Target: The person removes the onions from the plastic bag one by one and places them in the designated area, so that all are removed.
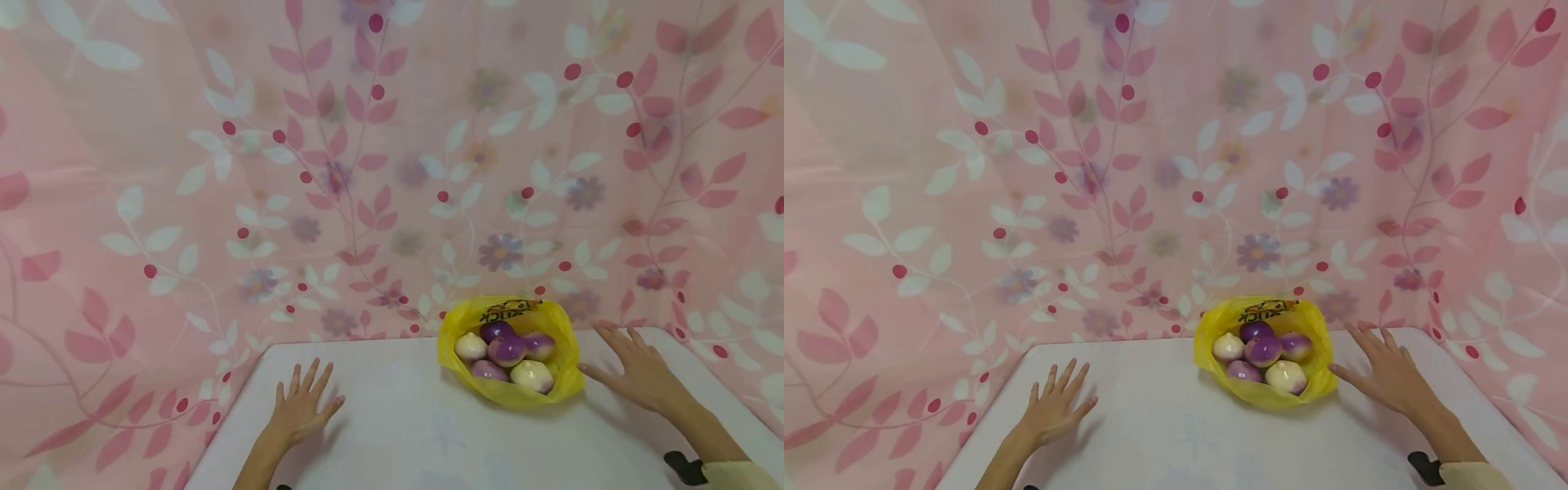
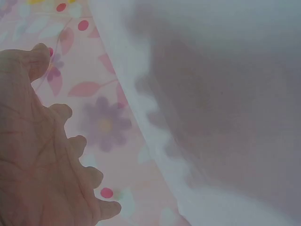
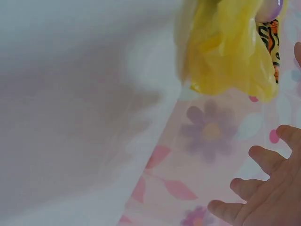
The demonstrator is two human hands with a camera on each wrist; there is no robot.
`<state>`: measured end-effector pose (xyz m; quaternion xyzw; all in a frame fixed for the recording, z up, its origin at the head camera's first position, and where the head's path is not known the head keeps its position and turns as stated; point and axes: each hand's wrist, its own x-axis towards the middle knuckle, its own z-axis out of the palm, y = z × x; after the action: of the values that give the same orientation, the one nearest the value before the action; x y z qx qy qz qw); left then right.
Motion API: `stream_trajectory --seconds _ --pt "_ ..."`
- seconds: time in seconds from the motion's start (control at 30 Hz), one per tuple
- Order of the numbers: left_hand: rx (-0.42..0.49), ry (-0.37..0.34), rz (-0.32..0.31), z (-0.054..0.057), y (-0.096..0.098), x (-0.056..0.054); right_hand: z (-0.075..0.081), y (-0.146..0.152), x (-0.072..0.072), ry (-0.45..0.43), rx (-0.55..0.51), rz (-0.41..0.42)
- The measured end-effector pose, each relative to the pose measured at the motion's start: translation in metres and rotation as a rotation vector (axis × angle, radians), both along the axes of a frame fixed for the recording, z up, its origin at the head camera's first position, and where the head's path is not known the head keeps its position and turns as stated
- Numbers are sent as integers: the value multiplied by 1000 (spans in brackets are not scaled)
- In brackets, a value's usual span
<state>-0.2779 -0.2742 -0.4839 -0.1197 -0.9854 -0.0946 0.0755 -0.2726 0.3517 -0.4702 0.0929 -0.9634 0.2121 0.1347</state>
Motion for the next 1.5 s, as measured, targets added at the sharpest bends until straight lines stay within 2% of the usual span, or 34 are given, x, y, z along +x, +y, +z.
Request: stream_trajectory --seconds 0.2,0.33,0.43,0.6,0.83,1.03,1.27,1.5 --pt "20 7 -10 1 0 0 18 -15 -14 -42 -78 14" --pt "17 -6 -8 1 2 -1 25 -26 -23 -62 -79 -5" --pt "14 3 -9 3 3 -2 26 -33 -29 -39 -96 3" --pt "27 21 -6 5 4 -3 25 -40 -38 -2 -132 18" --pt "26 -27 6 1 2 -3 17 -44 -46 -2 -179 -8" --pt "36 -32 14 -1 2 -1 15 -46 -45 15 -191 -33" --pt "40 -27 9 -4 2 0 12 -48 -45 5 -254 -71" --pt "39 -17 -4 -1 5 0 9 -49 -46 16 -253 -111"
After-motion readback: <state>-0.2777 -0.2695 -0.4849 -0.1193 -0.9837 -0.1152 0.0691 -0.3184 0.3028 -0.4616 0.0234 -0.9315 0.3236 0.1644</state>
